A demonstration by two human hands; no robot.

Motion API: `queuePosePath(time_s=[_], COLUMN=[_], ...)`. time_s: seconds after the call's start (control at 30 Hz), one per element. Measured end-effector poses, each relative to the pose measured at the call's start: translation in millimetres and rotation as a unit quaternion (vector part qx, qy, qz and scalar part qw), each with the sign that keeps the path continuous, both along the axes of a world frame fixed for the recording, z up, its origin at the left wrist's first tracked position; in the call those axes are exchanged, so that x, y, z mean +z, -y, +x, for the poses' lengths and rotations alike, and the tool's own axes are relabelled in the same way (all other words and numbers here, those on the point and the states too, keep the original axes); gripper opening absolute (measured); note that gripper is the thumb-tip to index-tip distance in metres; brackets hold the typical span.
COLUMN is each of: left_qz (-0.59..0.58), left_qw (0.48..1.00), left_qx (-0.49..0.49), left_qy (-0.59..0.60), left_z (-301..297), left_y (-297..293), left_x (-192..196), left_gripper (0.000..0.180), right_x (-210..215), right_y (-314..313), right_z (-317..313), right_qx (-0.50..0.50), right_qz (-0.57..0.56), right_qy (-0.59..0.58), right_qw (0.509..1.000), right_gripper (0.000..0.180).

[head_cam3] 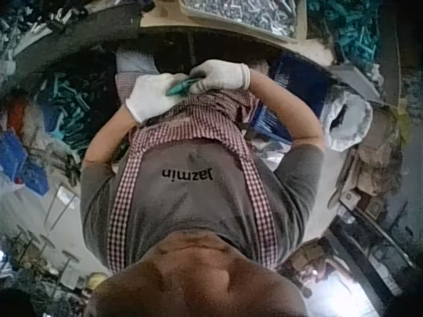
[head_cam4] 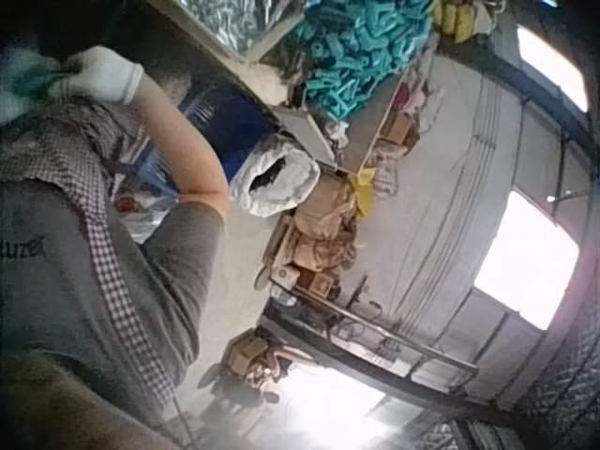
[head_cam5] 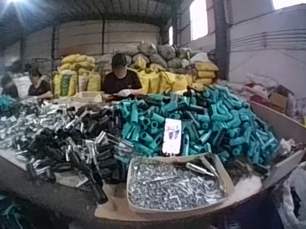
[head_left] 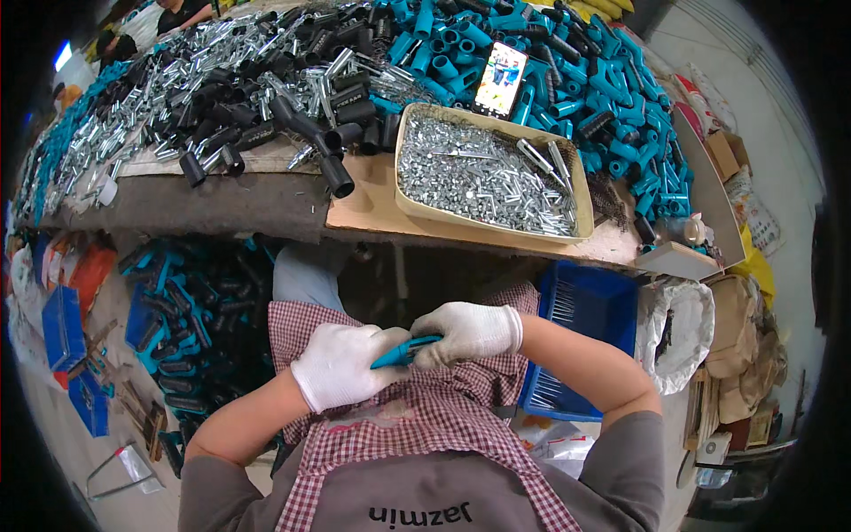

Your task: The person assembles tool components by inserting springs and metal pins into metal tubes, attaching plastic handles, and pressing the parts together by hand.

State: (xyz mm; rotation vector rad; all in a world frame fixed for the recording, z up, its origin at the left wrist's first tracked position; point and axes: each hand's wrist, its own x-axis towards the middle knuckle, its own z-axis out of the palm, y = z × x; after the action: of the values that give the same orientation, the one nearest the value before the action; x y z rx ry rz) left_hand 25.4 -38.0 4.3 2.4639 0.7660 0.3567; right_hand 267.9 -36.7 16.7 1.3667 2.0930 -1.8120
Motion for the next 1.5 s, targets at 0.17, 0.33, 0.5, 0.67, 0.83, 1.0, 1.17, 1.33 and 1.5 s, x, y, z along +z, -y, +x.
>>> queuePosePath(time_s=[0.17, 0.33, 0.5, 0.67, 0.83, 1.0, 1.17, 1.33, 1.5], left_qz=[0.006, -0.002, 0.008, 0.002, 0.044, -0.022, -0.037, -0.041, -0.029], left_qw=[1.000, 0.999, 0.999, 0.998, 0.997, 0.991, 0.989, 0.986, 0.984], left_qx=[-0.023, -0.039, -0.046, -0.059, 0.014, 0.090, 0.096, 0.108, 0.112], left_qy=[-0.005, -0.012, -0.005, 0.006, 0.069, 0.099, 0.109, 0.119, 0.134], left_z=[-2, -1, 1, 2, 3, 4, 3, 1, 1], left_y=[0, 3, 5, -7, -17, -10, -5, -7, -11], left_x=[0, 6, 12, 19, 24, 18, 10, 5, 4], left_gripper=[0.041, 0.042, 0.042, 0.048, 0.048, 0.048, 0.050, 0.050, 0.049], right_x=[-4, -6, 2, 23, 36, 39, 28, 19, 15], right_y=[12, 27, 33, 30, -4, -64, -88, -85, -80], right_z=[-3, -7, -10, -4, 15, 44, 55, 62, 72], right_qx=[-0.008, -0.065, -0.106, -0.129, -0.165, -0.247, -0.176, -0.217, -0.317], right_qz=[0.043, 0.079, 0.073, 0.162, 0.259, 0.559, 0.497, 0.573, 0.597], right_qy=[-0.001, -0.033, 0.003, 0.056, -0.074, 0.192, 0.302, 0.219, 0.101], right_qw=[0.999, 0.994, 0.992, 0.977, 0.949, 0.768, 0.794, 0.760, 0.730], right_gripper=[0.047, 0.044, 0.045, 0.046, 0.031, 0.016, 0.016, 0.014, 0.013])
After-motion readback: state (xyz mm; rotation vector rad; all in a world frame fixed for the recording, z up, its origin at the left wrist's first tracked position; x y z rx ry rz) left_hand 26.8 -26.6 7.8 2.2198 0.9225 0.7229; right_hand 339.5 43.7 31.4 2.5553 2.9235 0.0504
